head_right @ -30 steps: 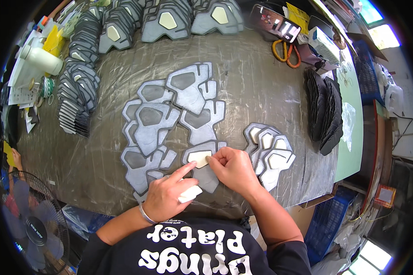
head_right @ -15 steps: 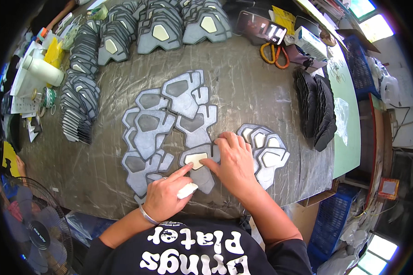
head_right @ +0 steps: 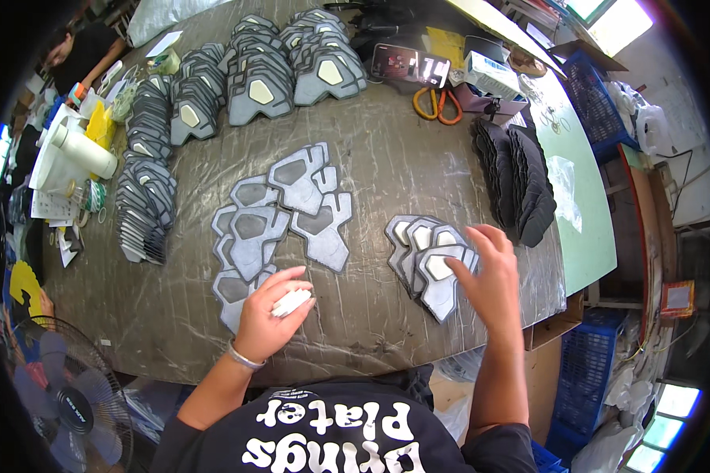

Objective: The person assembles shoe components by hand, taking small white pieces from a large plastic bag and fitting them into corresponding slots on grey foam shapes arranged on a table.

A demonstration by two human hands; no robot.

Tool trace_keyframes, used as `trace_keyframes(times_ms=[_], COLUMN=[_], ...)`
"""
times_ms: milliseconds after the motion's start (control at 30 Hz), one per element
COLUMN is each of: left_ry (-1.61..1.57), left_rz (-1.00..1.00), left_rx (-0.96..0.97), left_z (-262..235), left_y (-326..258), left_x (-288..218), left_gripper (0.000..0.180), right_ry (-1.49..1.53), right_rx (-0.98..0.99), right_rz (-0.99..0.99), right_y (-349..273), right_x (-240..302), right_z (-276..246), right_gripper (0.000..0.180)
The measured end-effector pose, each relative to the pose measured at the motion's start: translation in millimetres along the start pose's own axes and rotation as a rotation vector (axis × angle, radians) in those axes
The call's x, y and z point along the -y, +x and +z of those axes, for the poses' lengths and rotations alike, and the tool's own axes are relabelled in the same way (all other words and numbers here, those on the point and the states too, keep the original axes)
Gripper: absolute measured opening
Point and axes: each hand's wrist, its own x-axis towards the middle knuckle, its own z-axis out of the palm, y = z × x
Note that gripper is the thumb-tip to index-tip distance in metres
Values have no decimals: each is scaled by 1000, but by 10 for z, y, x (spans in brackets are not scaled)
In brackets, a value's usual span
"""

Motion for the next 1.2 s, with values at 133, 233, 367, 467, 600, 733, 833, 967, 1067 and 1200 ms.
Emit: trace_keyframes(times_ms=[133, 233, 367, 467, 600, 733, 833, 967, 1067, 1200], left_ry=[119, 143, 214, 435, 607, 699, 626, 487, 533, 691], left_rz=[15, 15, 6, 82, 105, 94, 99, 326, 341, 202], left_rx=[-29, -59, -83, -106, -56, -22, -51, 183, 207, 199], left_z=[18, -2, -67, -112, -125, -152, -194, -182, -21, 125], left_y=[139, 183, 100, 167, 406, 455, 425, 68, -47, -26], left_x=[-34, -23, 63, 74, 208, 279, 121, 54, 67, 64], left_gripper=[21, 21, 21, 22, 24, 23, 25, 36, 40, 45], right_ry=[204, 131, -170, -155, -3, 104, 216, 347, 309, 259], right_rx=[272, 263, 272, 147, 96, -50, 59, 240, 348, 234], right_rz=[-173, -279, -476, -660, -363, -466, -387, -288, -311, -357], right_y=[-20, -47, 10, 24, 203, 271, 37, -229, -393, -302], right_x=[718, 959, 1049, 949, 870, 854, 788, 831, 790, 666], right_z=[520, 1008, 1168, 1215, 1028, 701, 613, 579, 640, 664], right_gripper=[47, 50, 28, 10, 7, 7, 6, 5, 8, 7])
